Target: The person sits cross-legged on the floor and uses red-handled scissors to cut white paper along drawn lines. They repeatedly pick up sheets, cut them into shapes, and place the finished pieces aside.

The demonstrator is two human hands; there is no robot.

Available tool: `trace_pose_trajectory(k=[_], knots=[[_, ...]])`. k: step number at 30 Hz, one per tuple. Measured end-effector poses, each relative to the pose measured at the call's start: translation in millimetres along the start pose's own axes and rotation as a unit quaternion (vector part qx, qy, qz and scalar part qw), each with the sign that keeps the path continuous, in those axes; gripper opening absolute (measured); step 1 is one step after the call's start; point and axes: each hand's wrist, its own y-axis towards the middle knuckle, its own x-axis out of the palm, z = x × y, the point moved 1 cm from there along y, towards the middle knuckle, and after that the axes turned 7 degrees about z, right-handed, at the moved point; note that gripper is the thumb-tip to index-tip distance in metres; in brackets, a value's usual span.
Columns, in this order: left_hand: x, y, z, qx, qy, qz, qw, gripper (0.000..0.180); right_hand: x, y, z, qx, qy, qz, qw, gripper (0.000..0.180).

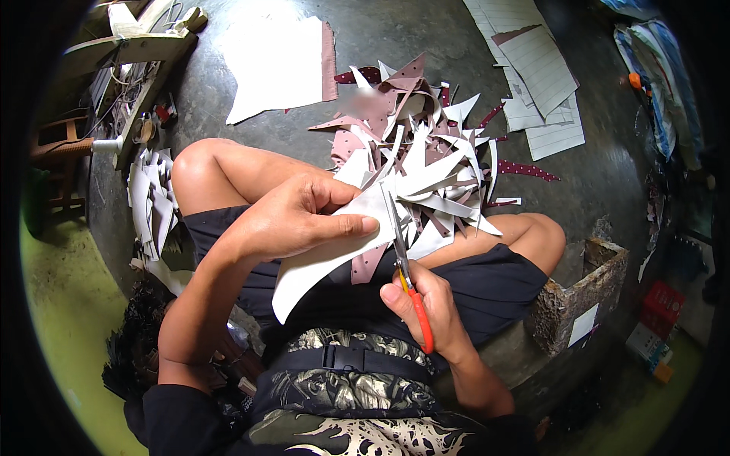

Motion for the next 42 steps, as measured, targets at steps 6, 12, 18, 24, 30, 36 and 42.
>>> trace_pose_trajectory(k=[6, 12, 18, 24, 30, 36, 42], knots=[[4.0, -0.8, -0.8, -0.002, -0.004, 0.005, 1.0, 0.024, 1.3, 1.1, -0.2, 0.003, -0.011, 0.01, 1.0, 0.047], [2.2, 0.0, 1.3, -0.026, -0.002, -0.016, 1.0, 0.022, -0.3, -4.5, 3.4, 0.026, -0.051, 0.017, 0.998, 0.045], [8.9, 1.4, -1.1, -0.056, 0.016, -0.029, 0.998, 0.021, 2.3, -0.4, 3.5, -0.01, -0.006, 0.026, 1.0, 0.04], [12.9, 1.6, -2.4, -0.078, 0.013, -0.044, 0.996, 0.024, 4.5, -5.0, 9.0, 0.007, -0.027, 0.048, 0.998, 0.038], [9.0, -9.5, -3.3, -0.062, -0.035, -0.025, 0.997, 0.027, 8.5, -3.2, 34.0, 0.022, 0.063, 0.084, 0.994, 0.046], [-72.5, -104.1, 3.2, 0.045, -0.08, 0.372, 0.924, 0.024, 11.0, 6.3, 66.5, 0.078, 0.176, 0.111, 0.975, 0.043], [-256.6, -227.5, -20.7, 0.09, 0.026, 0.525, 0.846, 0.034, 14.9, 13.8, 81.3, 0.089, 0.193, 0.097, 0.972, 0.046]])
